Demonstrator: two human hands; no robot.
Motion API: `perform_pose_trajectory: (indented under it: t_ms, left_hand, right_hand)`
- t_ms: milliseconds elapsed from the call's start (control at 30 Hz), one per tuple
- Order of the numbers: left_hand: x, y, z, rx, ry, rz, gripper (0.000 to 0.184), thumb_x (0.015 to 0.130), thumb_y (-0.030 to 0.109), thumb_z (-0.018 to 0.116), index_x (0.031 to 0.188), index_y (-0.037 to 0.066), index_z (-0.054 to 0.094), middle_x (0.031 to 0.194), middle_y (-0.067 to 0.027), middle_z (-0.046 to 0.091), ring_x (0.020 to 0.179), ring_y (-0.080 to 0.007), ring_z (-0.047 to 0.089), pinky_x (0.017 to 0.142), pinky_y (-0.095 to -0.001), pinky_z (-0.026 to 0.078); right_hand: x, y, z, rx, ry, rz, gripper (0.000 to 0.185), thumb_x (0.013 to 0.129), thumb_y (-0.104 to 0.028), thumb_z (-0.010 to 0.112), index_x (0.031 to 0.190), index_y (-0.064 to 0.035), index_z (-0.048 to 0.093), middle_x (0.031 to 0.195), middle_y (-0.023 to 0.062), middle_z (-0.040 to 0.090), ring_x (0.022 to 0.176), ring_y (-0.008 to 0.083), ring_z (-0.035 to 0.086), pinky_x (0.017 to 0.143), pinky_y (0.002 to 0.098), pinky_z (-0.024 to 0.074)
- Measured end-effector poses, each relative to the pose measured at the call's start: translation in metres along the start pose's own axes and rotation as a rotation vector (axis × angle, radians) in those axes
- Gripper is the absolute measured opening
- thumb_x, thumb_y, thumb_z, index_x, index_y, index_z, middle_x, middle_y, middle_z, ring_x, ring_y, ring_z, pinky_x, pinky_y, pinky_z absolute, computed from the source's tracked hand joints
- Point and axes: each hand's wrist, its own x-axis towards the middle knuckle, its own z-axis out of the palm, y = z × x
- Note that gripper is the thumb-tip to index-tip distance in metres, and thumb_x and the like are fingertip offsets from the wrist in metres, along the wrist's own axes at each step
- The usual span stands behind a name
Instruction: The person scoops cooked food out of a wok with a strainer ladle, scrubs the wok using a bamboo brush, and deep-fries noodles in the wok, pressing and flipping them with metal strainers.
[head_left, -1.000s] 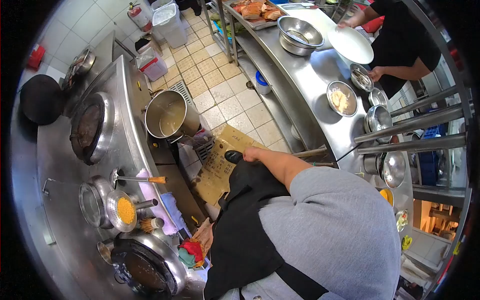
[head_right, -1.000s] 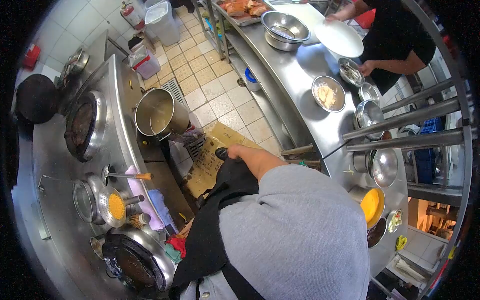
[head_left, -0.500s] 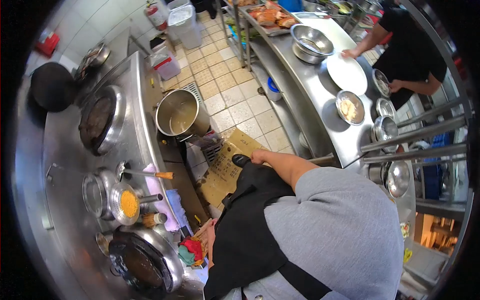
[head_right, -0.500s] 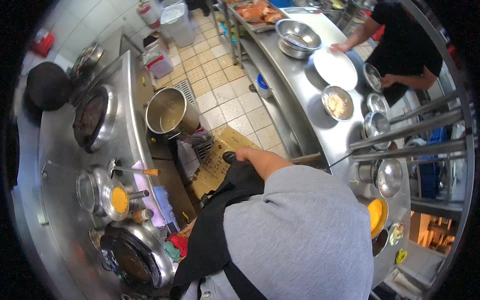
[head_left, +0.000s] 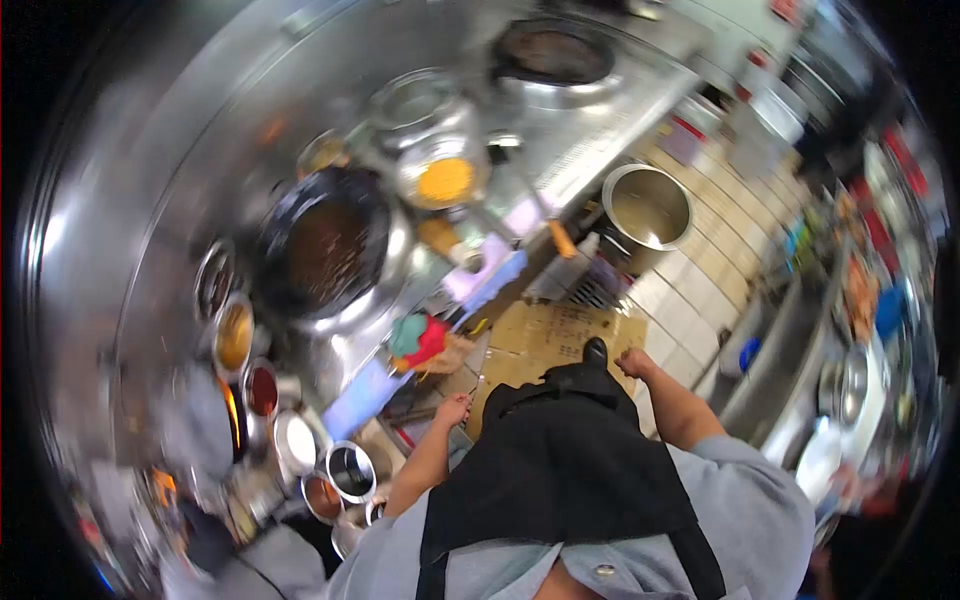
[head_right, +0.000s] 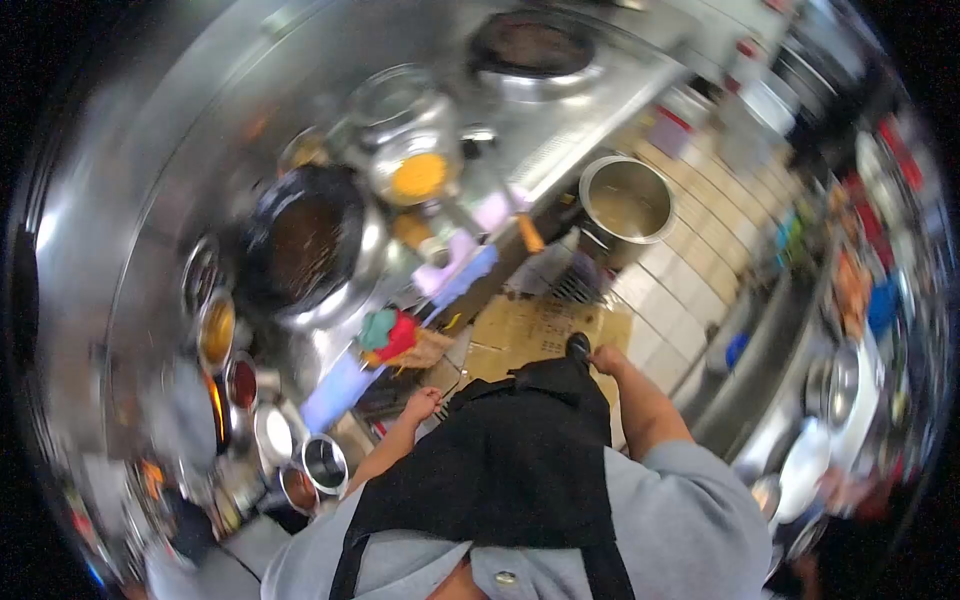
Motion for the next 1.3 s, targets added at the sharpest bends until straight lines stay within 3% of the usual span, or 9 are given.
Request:
perform_pose_trajectory:
  t_ms: [233,333,433,467,567,767,967,1200,1300]
  left_hand:
    - [-0.042,-0.107,0.018,0.019,0.006,-0.227,0.03,0.079,0.033,0.046,0.088,0.008,0.062,0.091,-0.0136,0.062,0.086,-0.0244,0.059,0.071,-0.0343,0.047]
    - [-0.017,-0.19,0.061,0.765,0.132,0.264,0.031,0.079,0.033,0.046,0.087,0.007,0.062,0.091,-0.0147,0.062,0.086,-0.0239,0.06,0.072,-0.0343,0.048]
    - [-0.068,-0.119,0.066,-0.274,0.137,-0.41,0.031,0.079,0.032,0.047,0.091,0.008,0.062,0.091,-0.0143,0.062,0.086,-0.0249,0.06,0.073,-0.0349,0.047]
    - [-0.069,-0.109,0.071,-0.229,0.178,-0.366,0.031,0.079,0.033,0.047,0.092,0.008,0.062,0.09,-0.014,0.062,0.085,-0.0253,0.06,0.073,-0.0351,0.047]
    - [-0.073,-0.078,0.084,-0.08,0.301,-0.248,0.031,0.079,0.033,0.048,0.093,0.009,0.062,0.088,-0.0131,0.063,0.084,-0.0264,0.06,0.074,-0.0357,0.047]
    - [-0.089,0.011,0.086,-0.185,0.321,-0.284,0.037,0.08,0.038,0.047,0.094,0.007,0.062,0.089,-0.0134,0.063,0.084,-0.0284,0.059,0.076,-0.0376,0.046]
    - [-0.072,0.064,0.08,0.35,0.03,-0.169,0.031,0.079,0.034,0.05,0.086,0.006,0.062,0.084,-0.0129,0.062,0.084,-0.0278,0.059,0.076,-0.0373,0.046]
    - [-0.039,0.08,0.092,-0.149,0.341,-0.035,0.026,0.076,0.031,0.056,0.088,0.008,0.06,0.086,-0.0131,0.062,0.085,-0.0284,0.059,0.075,-0.0358,0.046]
    - [-0.026,0.083,0.095,-0.133,0.319,-0.061,0.025,0.075,0.029,0.055,0.09,0.009,0.06,0.09,-0.0131,0.062,0.086,-0.028,0.059,0.076,-0.035,0.046]
  right_hand:
    - [0.09,-0.014,0.024,0.195,-0.091,-0.145,0.017,0.076,-0.018,0.05,0.07,-0.003,0.056,0.057,0.0053,0.054,0.047,0.0152,0.053,0.041,0.0278,0.0401]
    - [0.096,-0.039,0.012,0.189,-0.239,-0.307,0.013,0.074,-0.015,0.051,0.076,-0.0034,0.057,0.058,0.0042,0.054,0.048,0.0131,0.053,0.038,0.0255,0.038]
    - [0.101,-0.064,0.001,0.171,-0.358,-0.123,0.015,0.075,-0.017,0.051,0.079,-0.0037,0.058,0.059,0.0042,0.054,0.048,0.0122,0.053,0.038,0.0244,0.0376]
    - [0.114,-0.053,0.007,0.103,-0.363,-0.369,0.016,0.076,-0.017,0.051,0.08,-0.0034,0.058,0.06,0.0042,0.054,0.048,0.0118,0.052,0.038,0.0238,0.0373]
    - [0.115,-0.078,-0.011,0.207,-0.435,-0.118,0.016,0.077,-0.017,0.051,0.081,-0.0045,0.059,0.06,0.0035,0.054,0.048,0.0121,0.052,0.038,0.0242,0.0374]
    - [0.137,-0.089,-0.041,0.045,-0.494,-0.288,0.015,0.077,-0.018,0.053,0.083,-0.0073,0.062,0.062,0.005,0.058,0.048,0.0127,0.054,0.04,0.0268,0.0403]
    - [0.205,-0.029,-0.037,-0.049,-0.293,-0.548,0.014,0.077,-0.018,0.055,0.081,-0.0071,0.063,0.057,0.0054,0.056,0.044,0.0138,0.051,0.041,0.0285,0.0401]
    - [0.219,0.028,-0.055,0.144,-0.309,-0.476,0.014,0.079,-0.018,0.055,0.077,-0.006,0.059,0.054,0.002,0.05,0.043,0.0122,0.048,0.036,0.026,0.0361]
    - [0.159,-0.016,-0.096,0.274,-0.408,-0.013,0.017,0.078,-0.023,0.056,0.082,-0.0056,0.057,0.059,0.001,0.051,0.046,0.0102,0.049,0.035,0.0231,0.0345]
